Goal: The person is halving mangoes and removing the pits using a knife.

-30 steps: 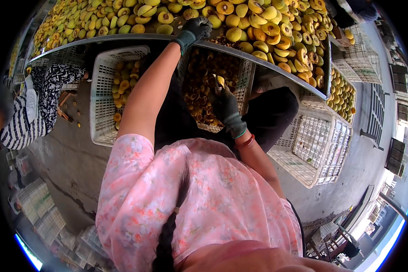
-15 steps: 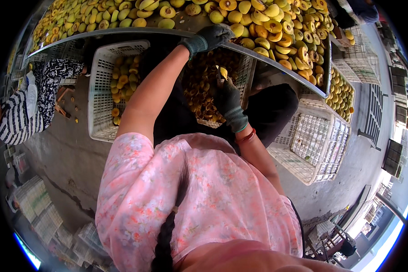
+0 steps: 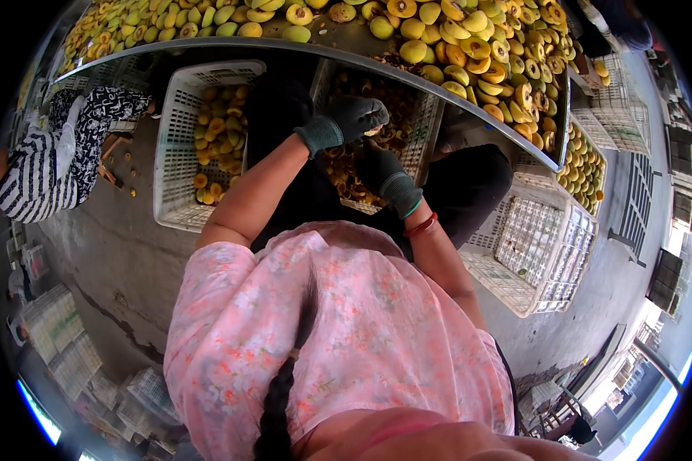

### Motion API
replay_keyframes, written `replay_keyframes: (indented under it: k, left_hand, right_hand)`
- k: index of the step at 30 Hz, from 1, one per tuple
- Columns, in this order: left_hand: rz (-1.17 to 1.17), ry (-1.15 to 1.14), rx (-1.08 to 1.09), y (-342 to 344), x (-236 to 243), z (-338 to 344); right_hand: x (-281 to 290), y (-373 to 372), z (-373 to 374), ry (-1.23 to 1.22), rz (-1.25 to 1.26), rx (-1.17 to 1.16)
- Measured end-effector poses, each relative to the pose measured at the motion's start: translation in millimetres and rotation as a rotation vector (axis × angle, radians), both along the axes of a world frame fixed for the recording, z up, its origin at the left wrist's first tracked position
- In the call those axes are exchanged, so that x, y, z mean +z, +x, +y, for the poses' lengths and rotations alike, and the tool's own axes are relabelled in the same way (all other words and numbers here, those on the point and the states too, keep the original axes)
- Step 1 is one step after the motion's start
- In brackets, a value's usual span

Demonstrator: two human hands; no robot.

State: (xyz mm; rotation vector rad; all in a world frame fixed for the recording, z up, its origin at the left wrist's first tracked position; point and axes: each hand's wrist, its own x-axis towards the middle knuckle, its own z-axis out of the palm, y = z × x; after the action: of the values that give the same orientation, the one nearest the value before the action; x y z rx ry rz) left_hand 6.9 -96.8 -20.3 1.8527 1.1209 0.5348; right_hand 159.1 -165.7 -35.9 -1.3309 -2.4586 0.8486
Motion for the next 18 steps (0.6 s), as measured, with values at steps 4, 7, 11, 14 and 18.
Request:
replay_keyframes:
  k: [4, 7, 11, 14, 18]
  left_hand:
    - [-0.043, 0.447, 0.117, 16.2, 5.9, 10.8]
    - [0.122, 0.77, 0.352, 1.4, 14.9, 35.0]
    - [0.691, 0.625, 0.714, -60.5, 0.7, 107.1]
    - [0.968, 0.151, 0.612, -107.6, -10.7, 150.7]
    - [0.881, 0.104, 0.527, -135.1, -37.8, 174.8]
  right_hand:
    - [-14.3, 0.7, -0.9, 0.043, -0.012, -0.004]
    - [-17.8, 6.7, -0.2, -0.044, -0.012, -0.081]
    - [-21.8, 15.6, -3.9, 0.076, 0.063, -0.086]
    - [-25.9, 18.0, -6.9, 0.151, 0.059, -0.108]
    - [-22.5, 13.4, -8.0, 0.122, 0.062, -0.102]
